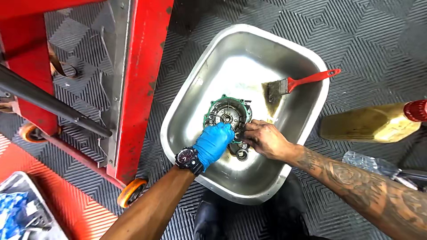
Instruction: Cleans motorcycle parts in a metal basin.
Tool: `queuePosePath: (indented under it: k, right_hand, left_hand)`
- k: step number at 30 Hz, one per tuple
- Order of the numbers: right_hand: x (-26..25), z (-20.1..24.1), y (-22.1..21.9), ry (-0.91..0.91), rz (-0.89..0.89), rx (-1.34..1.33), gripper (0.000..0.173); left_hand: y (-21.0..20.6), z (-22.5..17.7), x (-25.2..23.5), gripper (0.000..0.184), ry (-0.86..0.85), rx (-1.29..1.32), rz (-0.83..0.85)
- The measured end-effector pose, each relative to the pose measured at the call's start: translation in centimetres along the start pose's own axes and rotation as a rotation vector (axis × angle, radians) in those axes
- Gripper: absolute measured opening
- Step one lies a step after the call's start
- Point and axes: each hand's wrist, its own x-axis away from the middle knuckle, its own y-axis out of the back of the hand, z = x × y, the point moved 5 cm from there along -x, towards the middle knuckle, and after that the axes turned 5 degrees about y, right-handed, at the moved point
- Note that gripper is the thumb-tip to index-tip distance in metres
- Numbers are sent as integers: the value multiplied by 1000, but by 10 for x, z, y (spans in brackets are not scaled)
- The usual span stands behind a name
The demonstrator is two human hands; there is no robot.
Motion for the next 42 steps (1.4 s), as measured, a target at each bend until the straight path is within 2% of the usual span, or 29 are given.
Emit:
queuePosePath:
  k: [3,6,9,12,17,23,28,30,38,42]
  right_hand:
    - [2,-8,-10,-20,37,10,11]
    - [2,-15,-14,-28,47,15,13]
    - [2,-16,-13,-39,63,10,11]
    - [-5,-10,-9,-126,99,0,8]
    - [-19,19,-12,-304,28,-34,22]
    - [-26,36,-31,-341,-2,77,9]
    - [-26,43,-36,-362,-20,129,13]
    - [-25,45,-38,-343,-17,130,13]
    - [-20,39,-39,-451,35,-88,9]
    - [-12,36,-31,-429,-56,-241,4]
  left_hand:
    - [-1,3,-5,10,40,53,106]
    - [6,2,-7,13,70,167,102]
    - [14,6,-6,16,104,150,26]
    - [19,19,-1,21,148,113,-35]
    - [15,39,12,34,148,69,-86]
    - [-2,47,22,48,159,42,58]
    - [-17,47,23,41,138,33,79]
    - [-22,46,22,45,132,-14,75]
    - [-28,43,18,57,130,-78,114]
    - [-28,46,19,52,120,-62,99]
